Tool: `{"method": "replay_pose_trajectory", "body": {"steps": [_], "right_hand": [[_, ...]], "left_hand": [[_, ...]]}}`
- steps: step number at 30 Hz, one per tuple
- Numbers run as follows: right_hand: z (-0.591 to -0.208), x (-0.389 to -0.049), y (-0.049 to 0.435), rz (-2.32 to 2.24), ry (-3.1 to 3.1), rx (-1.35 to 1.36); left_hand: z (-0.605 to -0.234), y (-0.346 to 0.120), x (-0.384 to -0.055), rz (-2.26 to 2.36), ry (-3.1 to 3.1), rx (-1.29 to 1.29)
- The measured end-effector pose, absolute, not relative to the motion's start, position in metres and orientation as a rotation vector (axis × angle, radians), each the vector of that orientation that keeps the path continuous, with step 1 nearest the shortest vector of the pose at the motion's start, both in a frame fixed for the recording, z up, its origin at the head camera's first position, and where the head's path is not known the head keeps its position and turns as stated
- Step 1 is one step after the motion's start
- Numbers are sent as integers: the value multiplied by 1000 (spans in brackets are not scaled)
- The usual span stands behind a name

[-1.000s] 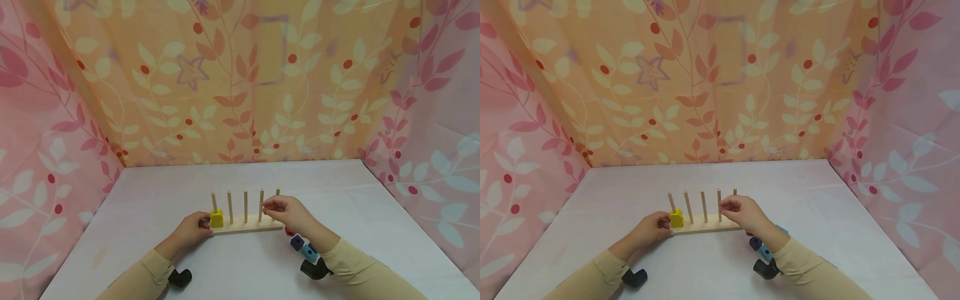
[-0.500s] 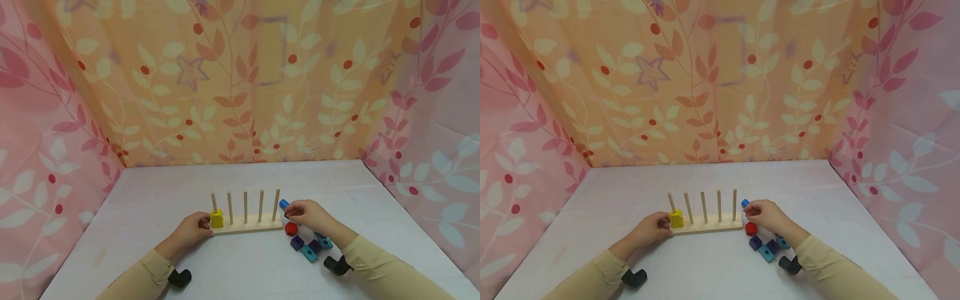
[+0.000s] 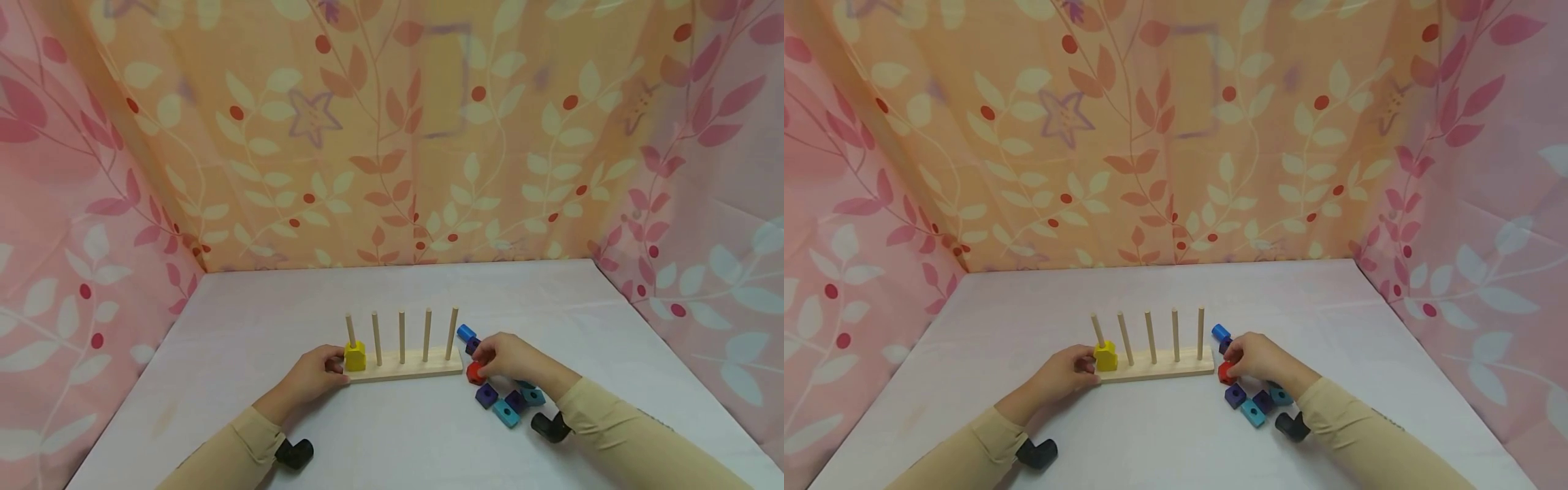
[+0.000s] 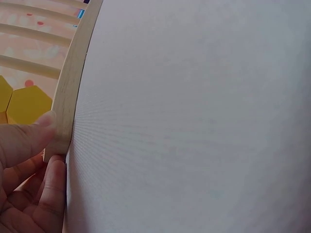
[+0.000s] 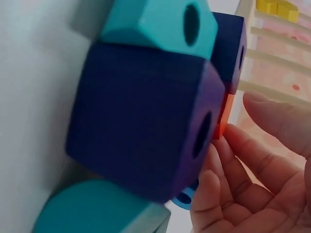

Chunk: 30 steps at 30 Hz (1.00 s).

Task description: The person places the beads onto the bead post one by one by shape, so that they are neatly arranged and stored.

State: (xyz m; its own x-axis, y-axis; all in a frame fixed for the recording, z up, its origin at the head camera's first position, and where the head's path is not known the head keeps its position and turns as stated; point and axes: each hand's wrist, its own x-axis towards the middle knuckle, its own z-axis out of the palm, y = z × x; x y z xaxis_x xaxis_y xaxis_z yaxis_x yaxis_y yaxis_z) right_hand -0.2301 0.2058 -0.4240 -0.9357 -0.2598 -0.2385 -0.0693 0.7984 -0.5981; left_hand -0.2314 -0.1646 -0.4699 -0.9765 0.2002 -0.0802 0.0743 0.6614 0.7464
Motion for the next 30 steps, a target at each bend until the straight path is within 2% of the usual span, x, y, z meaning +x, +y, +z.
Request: {"method": "replay_pose_trajectory", "body": {"steps": [13,22,30], "right_hand": [[-425,-223,205,-899,2666,-272],[-427,-223,202,-924,2669,-182],[-403,-235,211,-935,2743,-229]], "left_hand": [[-471,-165,-231,1206,2719,225],[-470,-166,-230,1202,2722,232],[-469,-167,-230,1212,2714,264]]}}
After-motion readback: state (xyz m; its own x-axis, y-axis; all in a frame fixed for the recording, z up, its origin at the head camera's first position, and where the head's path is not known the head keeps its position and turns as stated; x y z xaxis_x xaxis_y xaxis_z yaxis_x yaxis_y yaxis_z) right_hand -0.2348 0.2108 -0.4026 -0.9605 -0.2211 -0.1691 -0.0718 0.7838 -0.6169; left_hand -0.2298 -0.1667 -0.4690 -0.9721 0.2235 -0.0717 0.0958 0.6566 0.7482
